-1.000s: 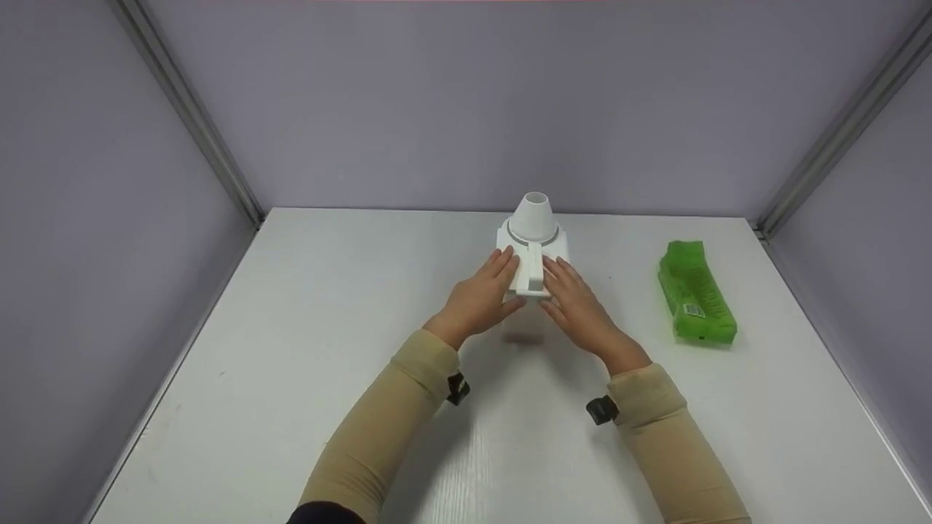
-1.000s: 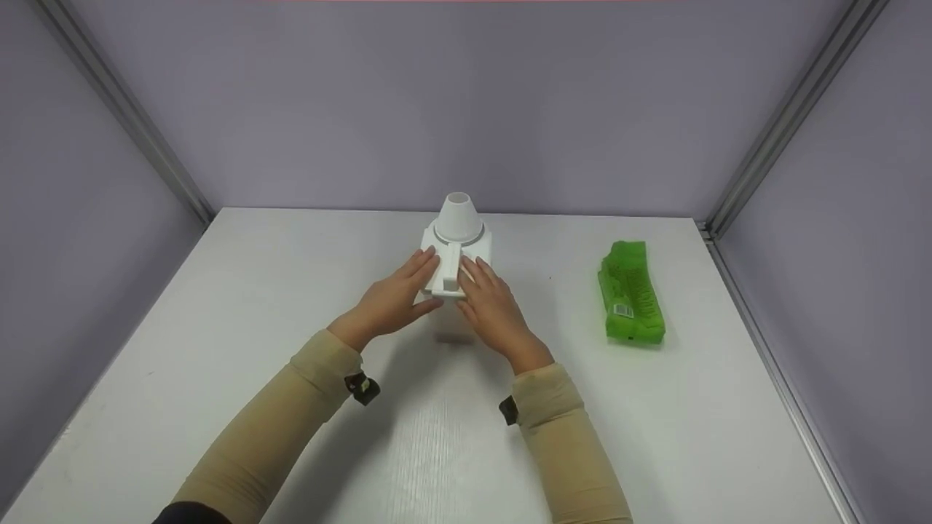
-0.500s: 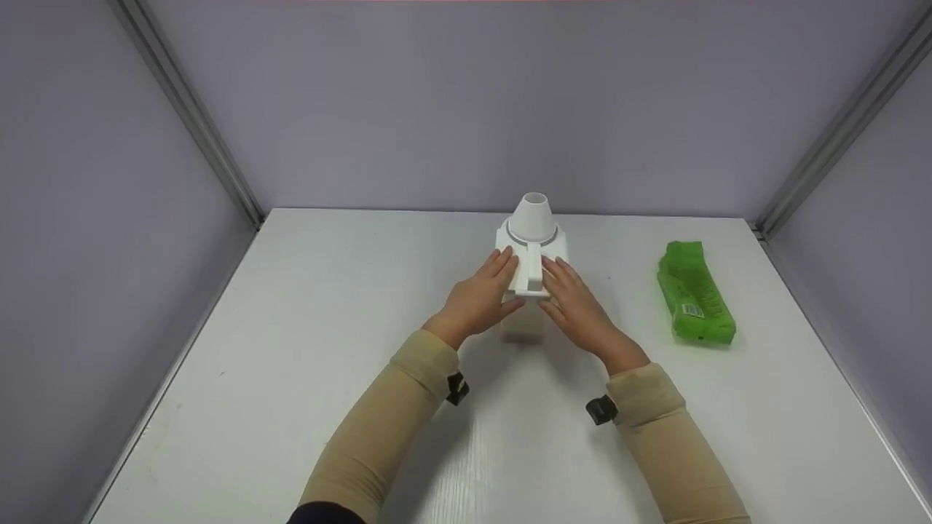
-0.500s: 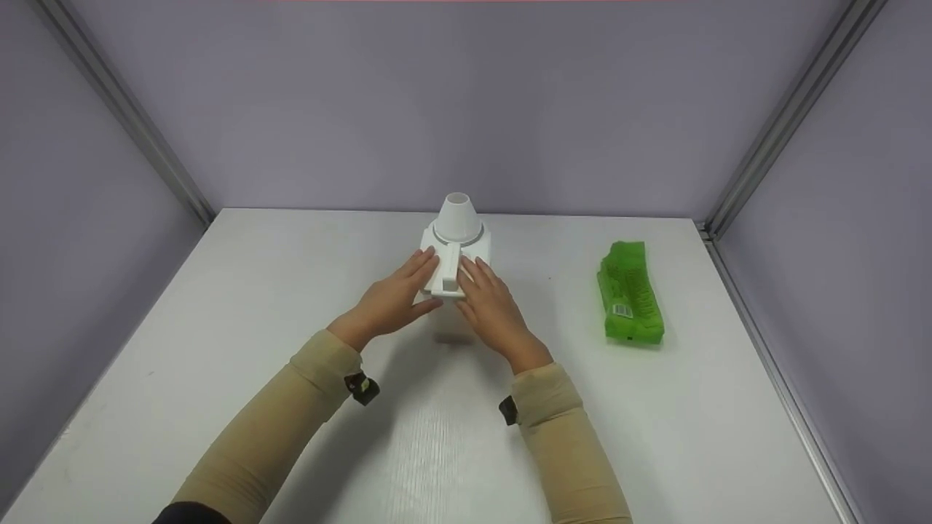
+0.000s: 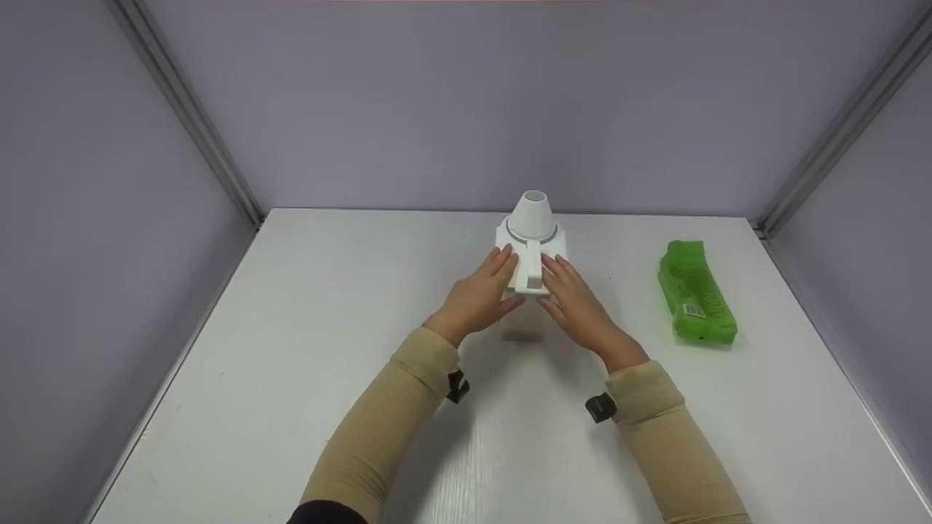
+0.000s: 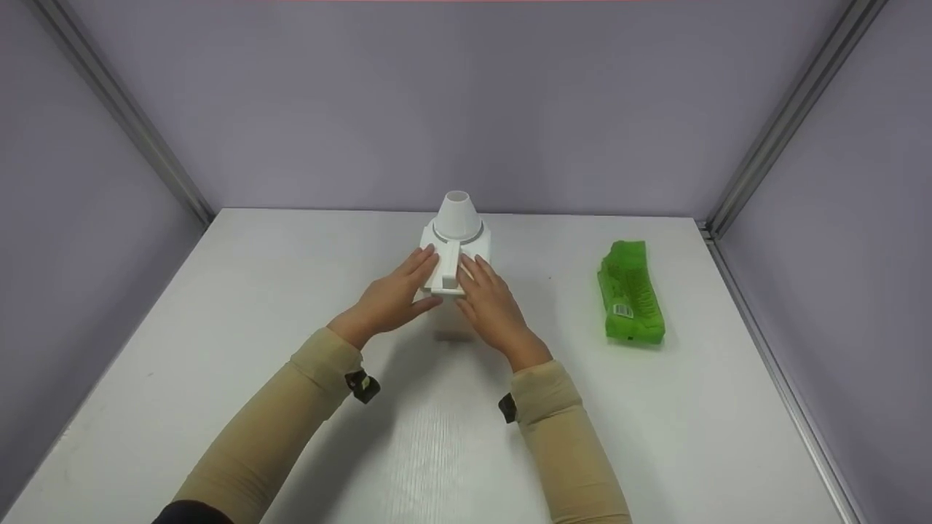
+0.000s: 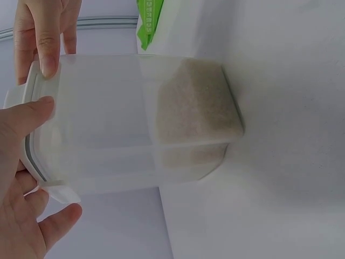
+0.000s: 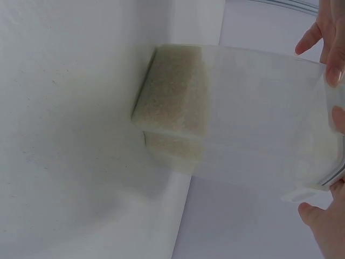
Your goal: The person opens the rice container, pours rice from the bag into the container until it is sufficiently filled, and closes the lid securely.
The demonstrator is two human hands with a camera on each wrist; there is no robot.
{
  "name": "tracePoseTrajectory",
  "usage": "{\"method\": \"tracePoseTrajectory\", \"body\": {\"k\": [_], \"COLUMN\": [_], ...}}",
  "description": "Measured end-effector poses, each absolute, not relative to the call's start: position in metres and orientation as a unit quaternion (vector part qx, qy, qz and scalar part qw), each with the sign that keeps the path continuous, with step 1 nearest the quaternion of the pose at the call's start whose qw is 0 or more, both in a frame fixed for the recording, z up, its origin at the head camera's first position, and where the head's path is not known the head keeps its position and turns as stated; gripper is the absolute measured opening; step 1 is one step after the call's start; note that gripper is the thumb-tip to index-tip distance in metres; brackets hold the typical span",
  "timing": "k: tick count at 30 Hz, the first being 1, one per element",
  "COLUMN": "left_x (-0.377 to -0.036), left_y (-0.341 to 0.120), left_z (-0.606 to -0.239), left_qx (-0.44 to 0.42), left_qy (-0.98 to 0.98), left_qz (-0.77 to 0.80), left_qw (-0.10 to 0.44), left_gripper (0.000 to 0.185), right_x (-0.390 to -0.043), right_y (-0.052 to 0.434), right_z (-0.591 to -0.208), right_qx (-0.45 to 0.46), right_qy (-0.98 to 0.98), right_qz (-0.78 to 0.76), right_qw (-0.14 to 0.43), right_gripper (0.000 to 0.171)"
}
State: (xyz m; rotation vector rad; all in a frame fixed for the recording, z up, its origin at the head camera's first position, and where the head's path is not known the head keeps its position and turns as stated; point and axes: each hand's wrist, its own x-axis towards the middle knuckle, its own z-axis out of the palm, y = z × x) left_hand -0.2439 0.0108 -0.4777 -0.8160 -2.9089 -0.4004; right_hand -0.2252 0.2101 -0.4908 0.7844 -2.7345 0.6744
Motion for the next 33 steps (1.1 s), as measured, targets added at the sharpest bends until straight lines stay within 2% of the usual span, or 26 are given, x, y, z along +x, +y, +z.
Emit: {"method": "tracePoseTrajectory", "body": {"k": [33], "left_x": [-0.2429], "left_y": [0.0115], "left_z": [-0.4756], "left_qx": [-0.273], "left_qy": [-0.950], "left_qz": [-0.144], "left_qw": [0.052], "left_gripper": [0.072], "right_x": [-0.2261], "right_y": [0.2130], "right_z": [-0.4910], "right_qx": [0.269], "right_qy": [-0.925], "right_qz": [0.247], "right_qw": [0.101], "right_gripper": [0.051]}}
